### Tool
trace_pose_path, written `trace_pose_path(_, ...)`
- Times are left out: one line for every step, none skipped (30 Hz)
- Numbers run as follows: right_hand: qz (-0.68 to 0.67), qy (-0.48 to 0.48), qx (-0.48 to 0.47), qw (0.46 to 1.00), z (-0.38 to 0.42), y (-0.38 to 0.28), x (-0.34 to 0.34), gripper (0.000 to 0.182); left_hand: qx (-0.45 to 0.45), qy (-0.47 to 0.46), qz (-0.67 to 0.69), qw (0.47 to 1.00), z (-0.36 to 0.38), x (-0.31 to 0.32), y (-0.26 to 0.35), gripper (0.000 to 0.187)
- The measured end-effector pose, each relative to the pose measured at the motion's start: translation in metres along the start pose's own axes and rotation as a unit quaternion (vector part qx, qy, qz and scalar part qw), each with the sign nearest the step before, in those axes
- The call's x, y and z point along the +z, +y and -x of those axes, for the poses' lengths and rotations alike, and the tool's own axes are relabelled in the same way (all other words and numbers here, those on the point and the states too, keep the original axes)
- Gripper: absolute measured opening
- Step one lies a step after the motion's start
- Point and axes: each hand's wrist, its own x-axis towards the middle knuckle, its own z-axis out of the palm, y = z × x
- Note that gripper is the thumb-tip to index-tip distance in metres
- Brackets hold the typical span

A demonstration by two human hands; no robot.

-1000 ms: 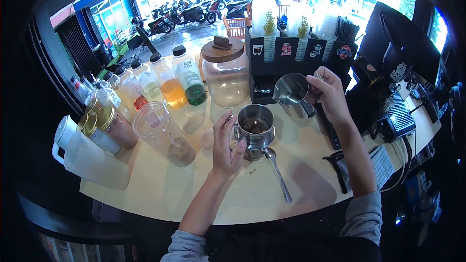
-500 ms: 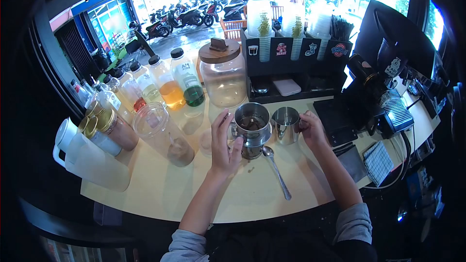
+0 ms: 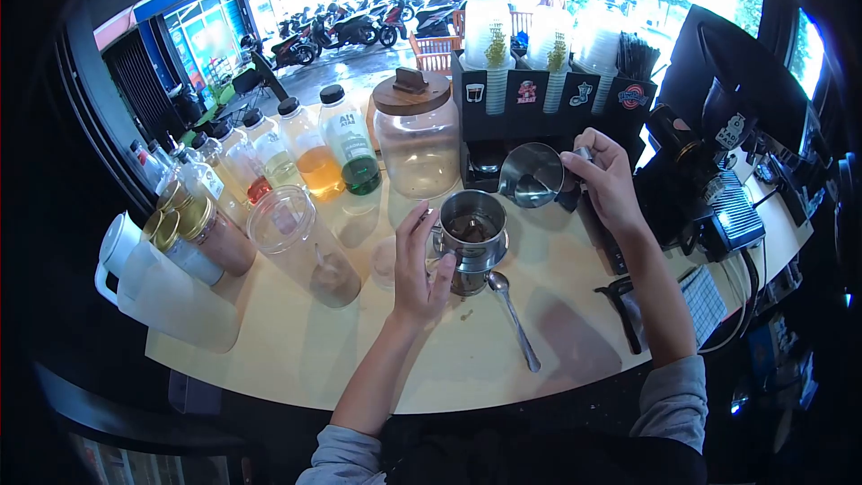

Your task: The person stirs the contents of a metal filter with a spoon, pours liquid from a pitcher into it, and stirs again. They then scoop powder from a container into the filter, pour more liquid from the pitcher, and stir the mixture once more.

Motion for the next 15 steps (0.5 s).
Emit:
trace_pose_path(0.004,-0.021,-0.001,1.0,-0.001,-0.004,0.003,0.027,0.0,0.0,0.0,1.0,0.0,0.0,-0.001,0.054)
trace_pose_path(0.009,-0.042,-0.002,0.999,-0.002,-0.007,0.005,0.028,0.0,0.001,0.002,1.0,0.0,0.0,-0.001,0.054)
trace_pose_path(0.009,-0.042,-0.002,0.999,-0.003,-0.008,0.006,0.028,0.0,0.001,0.004,1.0,0.0,0.0,-0.001,0.054)
trace_pose_path(0.037,-0.051,-0.014,0.998,-0.005,-0.009,0.007,0.028,0.0,0.0,0.004,1.0,0.0,0.0,-0.001,0.054)
trace_pose_path(0.065,-0.06,-0.027,0.996,-0.006,-0.01,0.008,0.029,-0.001,0.001,0.005,1.0,0.0,0.0,0.0,0.054)
trace_pose_path(0.065,-0.06,-0.026,0.996,-0.007,-0.012,0.009,0.029,-0.002,0.001,0.006,1.0,0.0,0.0,0.0,0.054)
trace_pose_path(0.077,-0.075,-0.029,0.994,-0.007,-0.014,0.011,0.029,-0.002,0.001,0.006,1.0,0.0,0.0,0.0,0.054)
trace_pose_path(0.09,-0.091,-0.031,0.991,-0.008,-0.017,0.013,0.029,-0.002,0.002,0.005,1.0,0.0,0.001,0.0,0.054)
trace_pose_path(0.09,-0.09,-0.031,0.991,-0.008,-0.018,0.016,0.029,-0.002,0.003,0.004,1.0,0.0,0.001,0.0,0.054)
trace_pose_path(0.114,-0.092,-0.048,0.988,-0.009,-0.02,0.019,0.029,-0.001,0.002,0.004,1.0,0.0,0.001,0.0,0.054)
trace_pose_path(0.139,-0.094,-0.065,0.984,-0.009,-0.021,0.022,0.029,0.001,0.003,0.003,1.0,0.0,0.001,0.0,0.054)
trace_pose_path(0.139,-0.093,-0.065,0.984,-0.009,-0.022,0.024,0.029,0.002,0.003,0.002,1.0,0.0,0.001,0.0,0.054)
trace_pose_path(0.143,-0.102,-0.06,0.983,-0.009,-0.024,0.025,0.029,0.002,0.002,0.003,1.0,0.0,0.001,0.0,0.054)
trace_pose_path(0.146,-0.111,-0.056,0.981,-0.009,-0.025,0.026,0.029,0.003,0.003,0.001,1.0,0.0,0.001,0.0,0.054)
trace_pose_path(0.146,-0.111,-0.056,0.982,-0.01,-0.025,0.027,0.029,0.005,0.004,-0.001,1.0,0.0,0.001,0.0,0.053)
